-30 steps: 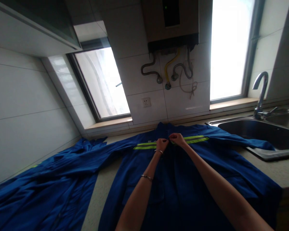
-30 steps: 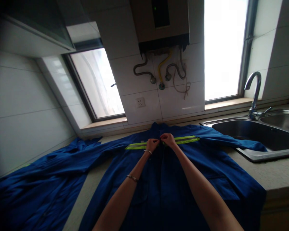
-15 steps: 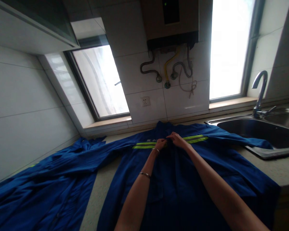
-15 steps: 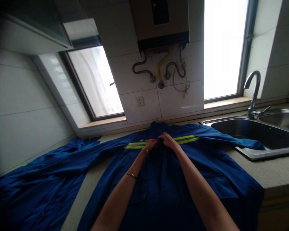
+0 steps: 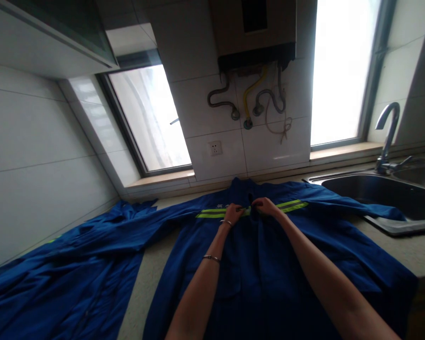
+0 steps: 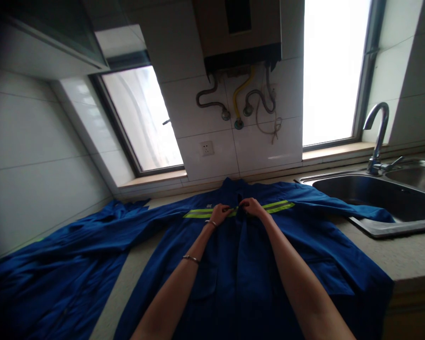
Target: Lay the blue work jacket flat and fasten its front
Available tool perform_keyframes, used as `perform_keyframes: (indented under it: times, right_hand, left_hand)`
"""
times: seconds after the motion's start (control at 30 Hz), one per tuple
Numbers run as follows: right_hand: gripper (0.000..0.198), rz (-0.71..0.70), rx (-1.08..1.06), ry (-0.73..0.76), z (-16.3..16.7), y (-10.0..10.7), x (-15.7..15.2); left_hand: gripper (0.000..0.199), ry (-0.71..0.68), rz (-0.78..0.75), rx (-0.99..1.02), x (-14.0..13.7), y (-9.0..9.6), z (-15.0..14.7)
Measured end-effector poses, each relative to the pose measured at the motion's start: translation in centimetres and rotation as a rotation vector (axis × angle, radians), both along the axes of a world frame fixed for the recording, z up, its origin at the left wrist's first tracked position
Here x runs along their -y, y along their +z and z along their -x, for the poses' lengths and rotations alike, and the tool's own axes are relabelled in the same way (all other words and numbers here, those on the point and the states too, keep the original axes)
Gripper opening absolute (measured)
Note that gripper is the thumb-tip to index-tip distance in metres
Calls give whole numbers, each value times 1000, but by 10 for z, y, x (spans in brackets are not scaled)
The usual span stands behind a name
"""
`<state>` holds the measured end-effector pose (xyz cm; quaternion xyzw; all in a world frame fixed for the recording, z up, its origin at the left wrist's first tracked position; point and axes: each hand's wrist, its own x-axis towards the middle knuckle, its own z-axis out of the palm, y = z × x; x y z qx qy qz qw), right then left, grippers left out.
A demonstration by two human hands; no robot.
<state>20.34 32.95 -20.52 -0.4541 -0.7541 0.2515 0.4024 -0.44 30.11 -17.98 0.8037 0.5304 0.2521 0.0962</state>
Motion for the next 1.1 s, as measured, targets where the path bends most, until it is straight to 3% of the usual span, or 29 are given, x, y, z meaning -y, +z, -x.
perform_keyframes:
  times: [0.27, 0.43, 0.93, 1.1]
  right_hand:
    - [33, -1, -75, -29, 12, 3, -2]
    - [34, -13, -77, -61, 15, 2, -1]
    - [49, -95, 43, -29, 17, 11, 8]
    - [52, -179, 118, -21, 23, 15, 17]
  left_hand:
    - [24, -49, -62, -335, 3, 0, -27]
    - [25, -68, -79, -409, -2, 0, -34]
    - [24, -77, -105, -47, -1, -2, -24]
    - [21, -8, -123, 206, -1, -6, -25]
